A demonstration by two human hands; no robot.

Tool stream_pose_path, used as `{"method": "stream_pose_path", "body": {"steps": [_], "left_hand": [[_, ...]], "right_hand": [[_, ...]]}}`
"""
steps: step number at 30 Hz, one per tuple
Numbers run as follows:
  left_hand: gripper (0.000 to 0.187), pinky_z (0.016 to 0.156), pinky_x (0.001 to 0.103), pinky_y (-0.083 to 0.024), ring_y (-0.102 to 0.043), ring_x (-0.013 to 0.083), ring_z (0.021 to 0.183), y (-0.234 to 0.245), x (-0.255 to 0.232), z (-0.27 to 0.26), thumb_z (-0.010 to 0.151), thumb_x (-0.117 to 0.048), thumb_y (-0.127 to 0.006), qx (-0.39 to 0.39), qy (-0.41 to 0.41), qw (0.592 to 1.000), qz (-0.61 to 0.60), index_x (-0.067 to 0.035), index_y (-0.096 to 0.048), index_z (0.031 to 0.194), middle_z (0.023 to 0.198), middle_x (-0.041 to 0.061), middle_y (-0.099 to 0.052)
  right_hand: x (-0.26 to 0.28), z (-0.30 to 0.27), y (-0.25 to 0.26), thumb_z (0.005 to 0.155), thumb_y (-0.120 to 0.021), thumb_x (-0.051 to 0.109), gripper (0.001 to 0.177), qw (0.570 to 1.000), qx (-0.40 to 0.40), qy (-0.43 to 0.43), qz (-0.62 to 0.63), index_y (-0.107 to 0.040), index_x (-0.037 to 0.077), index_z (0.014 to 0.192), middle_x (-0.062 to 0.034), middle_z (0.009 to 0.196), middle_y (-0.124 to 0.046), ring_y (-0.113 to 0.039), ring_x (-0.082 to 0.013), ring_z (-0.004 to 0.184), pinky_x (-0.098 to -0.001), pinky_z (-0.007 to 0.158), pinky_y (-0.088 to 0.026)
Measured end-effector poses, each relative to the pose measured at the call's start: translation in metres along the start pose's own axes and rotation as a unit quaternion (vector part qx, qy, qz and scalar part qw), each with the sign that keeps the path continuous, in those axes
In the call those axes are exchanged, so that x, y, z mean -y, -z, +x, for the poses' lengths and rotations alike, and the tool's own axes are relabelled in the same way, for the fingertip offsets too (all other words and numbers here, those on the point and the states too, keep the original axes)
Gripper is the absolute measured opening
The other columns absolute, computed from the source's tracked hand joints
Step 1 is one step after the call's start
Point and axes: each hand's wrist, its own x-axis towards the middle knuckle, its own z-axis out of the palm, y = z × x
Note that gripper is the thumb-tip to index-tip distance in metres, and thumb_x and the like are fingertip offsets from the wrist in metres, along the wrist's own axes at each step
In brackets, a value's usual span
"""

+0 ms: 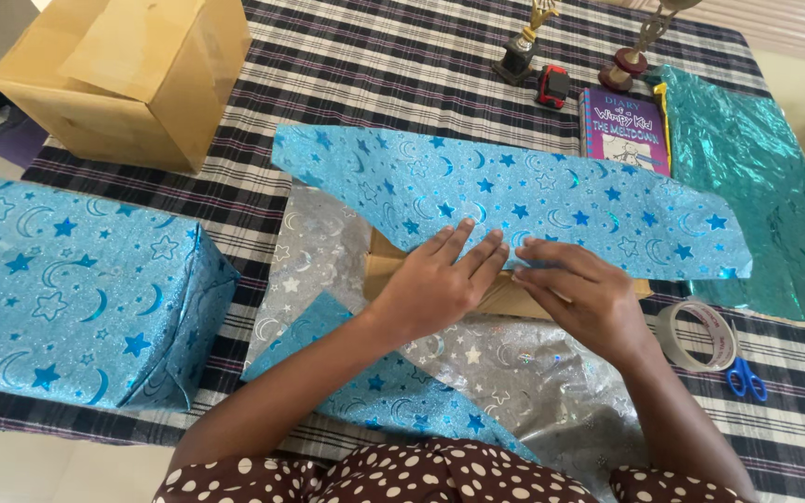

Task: The person wraps a cardboard box with blue star-patterned wrapping paper. They fold the paper around the box, secure it with clear adhesive tape, and use scissors to cut the tape. The process is repeated for a second box.

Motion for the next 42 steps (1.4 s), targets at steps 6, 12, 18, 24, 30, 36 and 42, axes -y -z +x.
{"method": "stream_pose_path", "body": {"steps": [6, 12, 18, 24, 30, 36, 42], "left_hand": [[0.037, 0.105, 0.044, -0.054, -0.062, 0.0352, 0.131, -0.008, 0.001, -0.012, 0.097, -0.016, -0.065, -0.045, -0.018, 0.999, -0.009, -0.008, -0.069, 0.132, 0.141, 0.007, -0.065], [0.033, 0.104, 0.043, -0.055, -0.062, 0.0328, 0.132, -0.008, 0.006, -0.014, 0.1, -0.02, -0.066, -0.098, -0.039, 0.994, -0.004, -0.013, -0.069, 0.132, 0.141, 0.004, -0.066], [0.042, 0.102, 0.042, -0.055, -0.067, 0.0332, 0.126, 0.005, 0.0, -0.008, 0.095, -0.018, -0.065, -0.038, 0.028, 0.995, -0.088, -0.01, -0.065, 0.137, 0.133, 0.007, -0.068], [0.043, 0.096, 0.041, -0.058, -0.069, 0.0333, 0.12, 0.022, -0.002, 0.005, 0.096, -0.02, -0.063, -0.019, 0.053, 0.992, -0.116, -0.008, -0.062, 0.137, 0.124, 0.009, -0.071], [0.044, 0.079, 0.04, -0.059, -0.07, 0.0384, 0.111, 0.026, -0.007, 0.012, 0.09, -0.024, -0.065, 0.013, 0.036, 0.995, -0.093, -0.008, -0.066, 0.131, 0.116, 0.014, -0.07], [0.034, 0.08, 0.038, -0.06, -0.072, 0.0367, 0.111, 0.018, -0.004, 0.015, 0.089, -0.018, -0.066, 0.006, 0.011, 0.998, -0.069, -0.01, -0.07, 0.122, 0.119, 0.012, -0.07], [0.018, 0.083, 0.038, -0.061, -0.072, 0.0349, 0.115, 0.01, -0.002, 0.004, 0.094, -0.018, -0.068, -0.026, -0.01, 0.999, -0.047, -0.009, -0.07, 0.11, 0.123, 0.011, -0.071]], "right_hand": [[-0.001, -0.01, -0.006, 0.08, -0.083, 0.004, 0.014, 0.99, -0.054, 0.102, -0.075, -0.079, 0.006, 0.094, -0.0067, 0.105, -0.074, -0.073, -0.0244, 0.102, -0.0357, 0.085, -0.062], [0.001, -0.014, -0.013, 0.081, -0.088, 0.001, 0.014, 0.963, -0.1, 0.191, -0.161, -0.079, 0.002, 0.091, -0.0083, 0.101, -0.074, -0.073, -0.0228, 0.093, -0.0334, 0.074, -0.06], [0.012, -0.013, -0.014, 0.084, -0.082, -0.005, 0.028, 0.995, -0.087, -0.025, 0.034, -0.065, 0.001, 0.106, -0.0092, 0.106, -0.074, -0.074, -0.027, 0.108, -0.0412, 0.097, -0.061], [0.005, -0.006, -0.01, 0.082, -0.082, -0.005, 0.047, 0.991, -0.086, 0.091, -0.041, -0.05, 0.004, 0.115, -0.017, 0.099, -0.074, -0.073, -0.0307, 0.103, -0.0419, 0.088, -0.061], [-0.009, -0.016, -0.017, 0.094, -0.083, -0.005, 0.042, 0.976, -0.11, 0.176, -0.066, -0.048, 0.003, 0.116, -0.0121, 0.102, -0.073, -0.076, -0.0276, 0.101, -0.0367, 0.083, -0.062], [-0.011, -0.022, -0.01, 0.093, -0.07, -0.005, 0.026, 0.967, -0.103, 0.222, -0.065, -0.052, 0.002, 0.11, -0.0154, 0.101, -0.077, -0.077, -0.0299, 0.098, -0.0436, 0.087, -0.065], [-0.009, -0.032, -0.012, 0.091, -0.076, -0.002, 0.024, 0.971, -0.097, 0.202, -0.08, -0.057, 0.003, 0.106, -0.0103, 0.098, -0.078, -0.076, -0.0253, 0.096, -0.0394, 0.085, -0.064]]}}
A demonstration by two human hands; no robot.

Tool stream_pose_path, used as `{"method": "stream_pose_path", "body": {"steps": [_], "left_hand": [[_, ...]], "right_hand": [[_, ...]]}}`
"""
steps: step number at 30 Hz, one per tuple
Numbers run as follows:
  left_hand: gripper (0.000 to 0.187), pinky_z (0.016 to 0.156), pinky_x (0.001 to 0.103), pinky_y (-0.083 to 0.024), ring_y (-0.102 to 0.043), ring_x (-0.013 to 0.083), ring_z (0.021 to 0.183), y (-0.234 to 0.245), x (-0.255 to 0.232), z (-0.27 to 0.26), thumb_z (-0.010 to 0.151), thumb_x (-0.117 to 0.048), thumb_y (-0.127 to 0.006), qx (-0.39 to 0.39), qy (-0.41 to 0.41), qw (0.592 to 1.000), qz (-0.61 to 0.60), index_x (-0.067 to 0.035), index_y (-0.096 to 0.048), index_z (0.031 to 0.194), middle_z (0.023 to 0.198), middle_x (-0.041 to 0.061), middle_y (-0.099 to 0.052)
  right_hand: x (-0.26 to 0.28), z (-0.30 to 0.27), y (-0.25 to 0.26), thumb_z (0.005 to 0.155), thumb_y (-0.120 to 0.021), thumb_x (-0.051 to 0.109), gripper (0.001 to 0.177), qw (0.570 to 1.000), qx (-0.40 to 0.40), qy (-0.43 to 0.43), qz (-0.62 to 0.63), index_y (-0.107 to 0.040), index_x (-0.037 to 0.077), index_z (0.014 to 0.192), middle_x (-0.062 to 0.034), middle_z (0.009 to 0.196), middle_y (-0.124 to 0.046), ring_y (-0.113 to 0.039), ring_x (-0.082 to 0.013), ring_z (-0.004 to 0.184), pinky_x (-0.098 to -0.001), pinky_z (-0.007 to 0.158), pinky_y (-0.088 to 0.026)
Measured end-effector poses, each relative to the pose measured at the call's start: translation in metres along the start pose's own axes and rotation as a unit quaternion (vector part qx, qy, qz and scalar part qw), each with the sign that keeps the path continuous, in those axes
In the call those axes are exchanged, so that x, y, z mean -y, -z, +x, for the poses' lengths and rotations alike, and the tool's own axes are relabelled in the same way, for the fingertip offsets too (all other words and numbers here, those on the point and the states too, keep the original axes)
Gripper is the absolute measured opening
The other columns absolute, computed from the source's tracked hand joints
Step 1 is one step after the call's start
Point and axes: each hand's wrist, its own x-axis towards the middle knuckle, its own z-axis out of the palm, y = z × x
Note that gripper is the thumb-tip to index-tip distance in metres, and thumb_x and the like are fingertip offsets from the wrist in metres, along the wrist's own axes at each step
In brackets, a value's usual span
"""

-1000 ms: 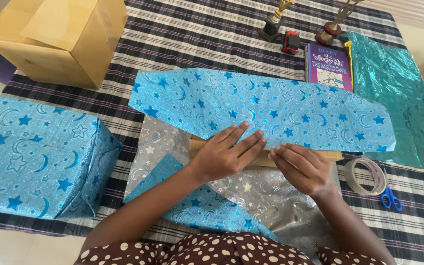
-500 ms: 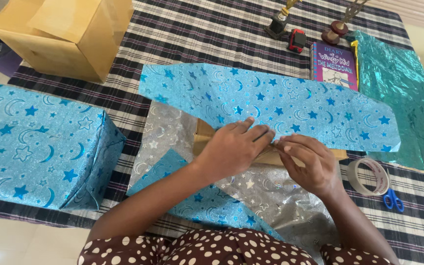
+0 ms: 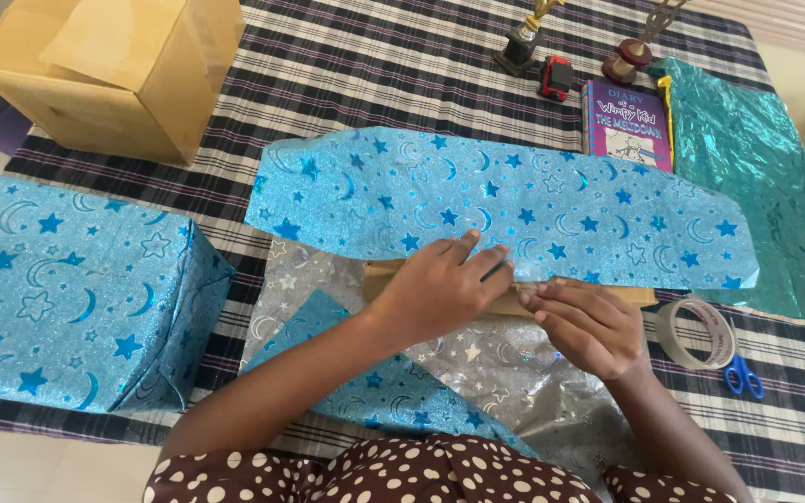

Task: The person wraps a cardboard box with blue star-patterned wrapping paper. They fold the paper around the box, secure it with clear adhesive tape, and use scissors to cut the tape. The process is repeated for a second box.

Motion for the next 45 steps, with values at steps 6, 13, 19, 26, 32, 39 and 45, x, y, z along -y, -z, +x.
{"method": "stream_pose_path", "body": {"steps": [6, 13, 19, 26, 32, 39, 45], "left_hand": [[0.028, 0.088, 0.039, -0.062, -0.07, 0.0352, 0.116, -0.001, 0.0, -0.005, 0.093, -0.02, -0.067, -0.031, -0.027, 0.999, 0.03, -0.011, -0.069, 0.12, 0.126, 0.011, -0.071], [0.039, 0.082, 0.041, -0.063, -0.07, 0.0383, 0.106, -0.005, 0.001, -0.001, 0.103, -0.032, -0.06, -0.04, -0.053, 0.997, 0.037, -0.023, -0.065, 0.141, 0.12, 0.016, -0.07], [0.031, 0.088, 0.039, -0.064, -0.07, 0.0372, 0.116, -0.012, 0.002, -0.004, 0.101, -0.023, -0.062, -0.012, -0.056, 0.996, 0.062, -0.015, -0.068, 0.131, 0.128, 0.013, -0.069], [0.025, 0.086, 0.043, -0.064, -0.07, 0.0418, 0.115, -0.015, 0.004, -0.007, 0.099, -0.022, -0.064, -0.034, -0.053, 0.997, 0.037, -0.009, -0.071, 0.119, 0.127, 0.015, -0.07], [0.028, 0.084, 0.042, -0.063, -0.07, 0.0414, 0.114, -0.011, 0.003, -0.004, 0.099, -0.024, -0.064, -0.038, -0.046, 0.998, 0.03, -0.008, -0.072, 0.12, 0.126, 0.015, -0.07], [0.03, 0.084, 0.041, -0.063, -0.071, 0.0385, 0.113, -0.009, 0.004, -0.004, 0.097, -0.024, -0.064, -0.029, -0.04, 0.998, 0.024, -0.009, -0.071, 0.122, 0.126, 0.014, -0.071], [0.03, 0.084, 0.041, -0.062, -0.071, 0.0389, 0.113, -0.008, 0.004, -0.002, 0.096, -0.023, -0.066, -0.028, -0.038, 0.999, 0.019, -0.009, -0.071, 0.122, 0.126, 0.014, -0.071]], "right_hand": [[0.007, -0.009, -0.012, 0.089, -0.077, -0.003, 0.02, 0.999, -0.042, 0.001, -0.002, -0.061, 0.004, 0.098, -0.0105, 0.096, -0.077, -0.076, -0.0254, 0.098, -0.0389, 0.082, -0.063], [0.002, -0.014, -0.017, 0.088, -0.074, 0.007, 0.021, 0.997, -0.041, 0.07, -0.004, -0.059, -0.001, 0.101, -0.0183, 0.093, -0.076, -0.077, -0.0309, 0.094, -0.0406, 0.078, -0.065], [0.001, -0.015, -0.015, 0.098, -0.069, -0.002, 0.026, 0.997, -0.049, 0.051, 0.015, -0.048, -0.002, 0.114, -0.0237, 0.096, -0.075, -0.076, -0.0343, 0.098, -0.0404, 0.08, -0.066], [0.007, -0.027, -0.023, 0.088, -0.072, 0.003, 0.039, 0.999, -0.026, 0.04, -0.002, -0.046, 0.002, 0.116, -0.015, 0.099, -0.075, -0.078, -0.0338, 0.094, -0.039, 0.073, -0.066], [0.008, -0.033, -0.024, 0.088, -0.092, 0.011, 0.066, 0.994, -0.043, -0.03, -0.094, -0.04, 0.008, 0.127, -0.0122, 0.1, -0.071, -0.067, -0.026, 0.103, -0.0374, 0.083, -0.059], [0.015, -0.022, -0.027, 0.089, -0.093, 0.011, 0.072, 0.989, -0.06, -0.077, -0.107, -0.038, 0.01, 0.135, -0.0012, 0.106, -0.077, -0.062, -0.0202, 0.105, -0.0371, 0.089, -0.039], [0.023, -0.021, -0.03, 0.083, -0.093, 0.011, 0.066, 0.98, -0.042, -0.049, -0.19, -0.043, 0.014, 0.127, 0.001, 0.094, -0.078, -0.063, -0.018, 0.095, -0.035, 0.084, -0.035]]}}
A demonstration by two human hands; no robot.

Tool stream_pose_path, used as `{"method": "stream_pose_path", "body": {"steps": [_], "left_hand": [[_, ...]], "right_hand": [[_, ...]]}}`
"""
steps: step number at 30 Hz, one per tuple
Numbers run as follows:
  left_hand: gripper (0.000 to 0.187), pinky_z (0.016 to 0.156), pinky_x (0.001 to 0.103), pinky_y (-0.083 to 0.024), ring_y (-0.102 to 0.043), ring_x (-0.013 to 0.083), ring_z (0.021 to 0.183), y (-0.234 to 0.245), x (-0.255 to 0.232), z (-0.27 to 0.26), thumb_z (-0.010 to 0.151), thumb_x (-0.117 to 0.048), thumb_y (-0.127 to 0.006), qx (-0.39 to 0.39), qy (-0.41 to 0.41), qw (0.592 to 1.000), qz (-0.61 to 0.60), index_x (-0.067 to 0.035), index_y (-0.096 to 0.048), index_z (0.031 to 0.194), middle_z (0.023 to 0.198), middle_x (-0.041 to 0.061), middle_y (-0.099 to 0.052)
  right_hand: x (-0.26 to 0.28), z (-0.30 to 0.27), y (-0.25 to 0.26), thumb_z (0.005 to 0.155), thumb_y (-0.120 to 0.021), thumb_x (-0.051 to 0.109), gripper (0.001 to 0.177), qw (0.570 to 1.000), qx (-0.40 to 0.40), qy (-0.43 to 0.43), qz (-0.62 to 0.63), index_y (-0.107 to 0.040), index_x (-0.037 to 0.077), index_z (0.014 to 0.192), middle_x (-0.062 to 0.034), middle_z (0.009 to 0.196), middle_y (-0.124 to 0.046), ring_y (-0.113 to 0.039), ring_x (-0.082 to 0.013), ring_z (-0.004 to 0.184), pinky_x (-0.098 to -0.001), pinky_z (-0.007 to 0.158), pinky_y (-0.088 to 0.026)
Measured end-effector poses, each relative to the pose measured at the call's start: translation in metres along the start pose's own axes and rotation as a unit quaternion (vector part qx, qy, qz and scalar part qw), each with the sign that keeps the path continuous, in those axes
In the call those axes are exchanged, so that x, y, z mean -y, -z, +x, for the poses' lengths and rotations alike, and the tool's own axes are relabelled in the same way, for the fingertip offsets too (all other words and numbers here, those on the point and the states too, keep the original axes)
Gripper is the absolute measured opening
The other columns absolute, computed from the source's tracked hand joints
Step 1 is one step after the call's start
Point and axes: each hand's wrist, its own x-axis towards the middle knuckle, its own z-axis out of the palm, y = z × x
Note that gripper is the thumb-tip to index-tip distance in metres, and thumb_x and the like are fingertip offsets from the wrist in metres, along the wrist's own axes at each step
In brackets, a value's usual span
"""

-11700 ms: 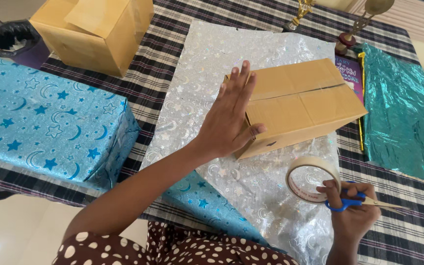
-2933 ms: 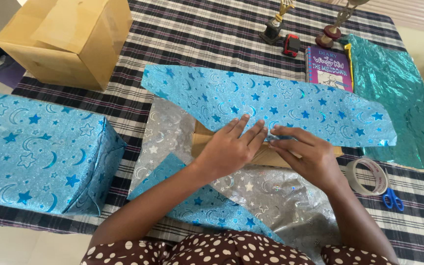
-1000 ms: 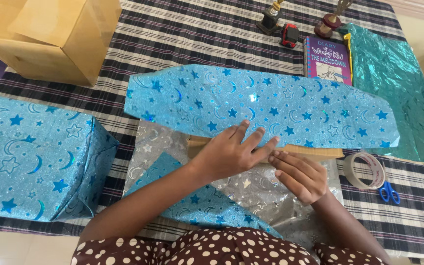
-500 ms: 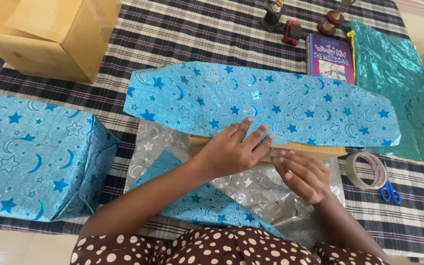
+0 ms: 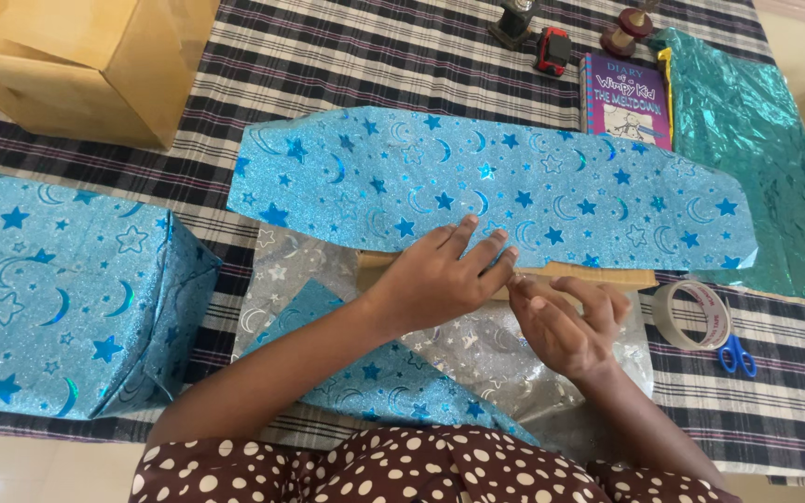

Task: The person wraps a cardboard box with blue star-patterned wrapping paper. They fold the paper around the box, secure it with clear adhesive tape, and use scissors to cut the tape. The process is repeated for a second box.

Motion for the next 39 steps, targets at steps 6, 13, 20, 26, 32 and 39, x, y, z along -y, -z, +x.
{"method": "stream_pose_path", "body": {"steps": [6, 13, 20, 26, 32, 39], "left_hand": [[0.028, 0.085, 0.039, -0.06, -0.072, 0.0365, 0.113, 0.005, -0.005, 0.002, 0.092, -0.02, -0.067, 0.007, 0.041, 0.999, -0.017, -0.01, -0.072, 0.118, 0.125, 0.011, -0.072], [0.023, 0.087, 0.039, -0.06, -0.072, 0.0364, 0.112, 0.008, -0.008, 0.003, 0.092, -0.019, -0.069, -0.001, 0.051, 0.999, -0.017, -0.008, -0.071, 0.112, 0.121, 0.013, -0.072], [0.027, 0.089, 0.041, -0.059, -0.07, 0.0383, 0.114, 0.014, -0.009, 0.008, 0.091, -0.02, -0.071, 0.029, 0.051, 0.998, -0.028, -0.006, -0.071, 0.115, 0.123, 0.014, -0.07], [0.044, 0.089, 0.045, -0.058, -0.068, 0.0426, 0.114, 0.031, -0.008, 0.013, 0.075, -0.022, -0.071, 0.079, 0.086, 0.987, -0.107, -0.006, -0.07, 0.116, 0.124, 0.016, -0.069], [0.027, 0.084, 0.05, -0.06, -0.071, 0.0459, 0.108, 0.022, -0.018, 0.023, 0.094, -0.032, -0.068, 0.058, 0.112, 0.99, -0.071, -0.006, -0.067, 0.099, 0.109, 0.019, -0.069], [0.014, 0.082, 0.046, -0.063, -0.074, 0.0441, 0.104, 0.007, -0.022, 0.017, 0.095, -0.02, -0.067, 0.016, 0.092, 0.996, -0.013, -0.007, -0.065, 0.101, 0.106, 0.016, -0.068]], "right_hand": [[-0.003, -0.009, -0.008, 0.089, -0.094, 0.013, 0.056, 0.998, -0.059, 0.037, 0.012, -0.04, 0.012, 0.105, 0.0034, 0.095, -0.076, -0.056, -0.0149, 0.085, -0.031, 0.075, -0.038], [0.003, -0.01, -0.017, 0.08, -0.095, 0.008, 0.053, 0.995, -0.092, 0.011, 0.031, -0.044, 0.009, 0.093, -0.002, 0.079, -0.067, -0.053, -0.0115, 0.066, -0.0276, 0.056, -0.039], [-0.002, -0.015, -0.016, 0.077, -0.097, 0.006, 0.058, 0.994, -0.071, -0.012, 0.083, -0.041, 0.01, 0.094, -0.0013, 0.081, -0.07, -0.054, -0.013, 0.067, -0.0291, 0.058, -0.039], [-0.008, -0.038, -0.035, 0.079, -0.095, 0.008, 0.052, 0.991, -0.051, -0.02, 0.122, -0.045, 0.011, 0.093, -0.003, 0.08, -0.069, -0.056, -0.0151, 0.068, -0.0317, 0.058, -0.039], [-0.015, -0.037, -0.033, 0.08, -0.09, 0.015, 0.036, 0.982, -0.059, 0.05, 0.17, -0.054, 0.013, 0.089, 0.0003, 0.086, -0.072, -0.061, -0.0162, 0.073, -0.0336, 0.064, -0.045], [-0.027, 0.006, -0.002, 0.088, -0.088, 0.01, 0.031, 0.97, -0.028, -0.168, 0.174, -0.059, 0.006, 0.1, -0.0091, 0.105, -0.074, -0.07, -0.0235, 0.099, -0.0386, 0.09, -0.056]]}}
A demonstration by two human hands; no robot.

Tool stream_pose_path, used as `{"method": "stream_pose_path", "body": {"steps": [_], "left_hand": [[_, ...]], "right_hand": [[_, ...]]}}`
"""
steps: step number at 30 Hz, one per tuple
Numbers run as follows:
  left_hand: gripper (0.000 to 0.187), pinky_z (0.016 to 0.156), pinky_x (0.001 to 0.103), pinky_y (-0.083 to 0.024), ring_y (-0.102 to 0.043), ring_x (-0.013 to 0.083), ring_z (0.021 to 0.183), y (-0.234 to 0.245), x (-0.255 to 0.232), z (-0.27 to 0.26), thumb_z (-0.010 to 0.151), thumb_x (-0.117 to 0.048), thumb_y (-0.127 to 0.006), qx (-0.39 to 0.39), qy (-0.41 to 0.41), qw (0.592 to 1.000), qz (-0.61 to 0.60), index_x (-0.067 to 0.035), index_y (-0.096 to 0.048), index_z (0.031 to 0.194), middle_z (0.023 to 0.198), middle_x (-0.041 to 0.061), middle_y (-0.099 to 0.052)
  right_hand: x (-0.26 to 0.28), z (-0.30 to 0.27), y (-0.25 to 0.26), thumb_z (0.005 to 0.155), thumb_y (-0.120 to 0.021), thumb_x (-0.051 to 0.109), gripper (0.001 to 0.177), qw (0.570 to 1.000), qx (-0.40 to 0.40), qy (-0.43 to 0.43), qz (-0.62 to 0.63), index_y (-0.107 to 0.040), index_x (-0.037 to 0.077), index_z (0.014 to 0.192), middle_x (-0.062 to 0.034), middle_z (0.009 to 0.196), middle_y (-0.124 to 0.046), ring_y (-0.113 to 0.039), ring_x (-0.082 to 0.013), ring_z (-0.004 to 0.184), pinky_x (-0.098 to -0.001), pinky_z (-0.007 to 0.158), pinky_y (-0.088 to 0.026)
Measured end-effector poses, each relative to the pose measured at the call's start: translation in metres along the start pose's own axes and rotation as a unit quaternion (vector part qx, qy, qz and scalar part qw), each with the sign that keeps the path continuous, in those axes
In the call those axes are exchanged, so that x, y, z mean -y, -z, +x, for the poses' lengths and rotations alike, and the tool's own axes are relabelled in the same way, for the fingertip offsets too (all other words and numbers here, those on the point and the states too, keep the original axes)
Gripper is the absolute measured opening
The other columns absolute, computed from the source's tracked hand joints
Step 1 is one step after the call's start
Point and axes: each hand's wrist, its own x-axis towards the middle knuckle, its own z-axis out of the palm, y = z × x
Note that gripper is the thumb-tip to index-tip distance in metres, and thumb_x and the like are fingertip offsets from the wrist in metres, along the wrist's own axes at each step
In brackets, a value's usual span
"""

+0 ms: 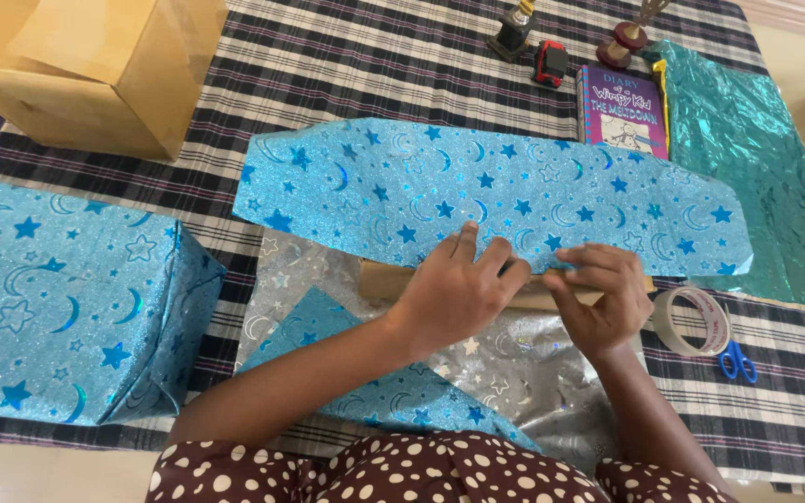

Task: The person wraps a cardboard box with blue star-patterned wrapping paper. They fold the paper around the box, secure it with clear adhesive tape, and use scissors to cut the tape. The process is repeated for a second box.

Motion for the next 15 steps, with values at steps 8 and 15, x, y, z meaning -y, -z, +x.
{"method": "stream_pose_path", "body": {"steps": [8, 15], "left_hand": [[0.013, 0.078, 0.044, -0.062, -0.074, 0.0436, 0.104, 0.003, 0.003, 0.002, 0.093, -0.019, -0.066, 0.004, 0.003, 1.0, -0.027, -0.007, -0.066, 0.099, 0.105, 0.015, -0.068], [0.015, 0.081, 0.044, -0.062, -0.073, 0.0426, 0.107, 0.006, 0.003, 0.003, 0.092, -0.019, -0.067, 0.0, 0.007, 1.0, -0.026, -0.007, -0.067, 0.101, 0.107, 0.015, -0.067]], "right_hand": [[0.01, 0.016, 0.001, 0.082, -0.088, 0.013, 0.022, 0.996, 0.081, 0.013, -0.036, -0.077, 0.002, 0.098, -0.007, 0.1, -0.077, -0.073, -0.0212, 0.094, -0.0329, 0.084, -0.059], [0.007, 0.02, 0.002, 0.08, -0.09, 0.013, 0.022, 0.992, 0.083, 0.072, -0.057, -0.078, 0.002, 0.096, -0.007, 0.098, -0.078, -0.072, -0.021, 0.091, -0.0325, 0.085, -0.06]]}}
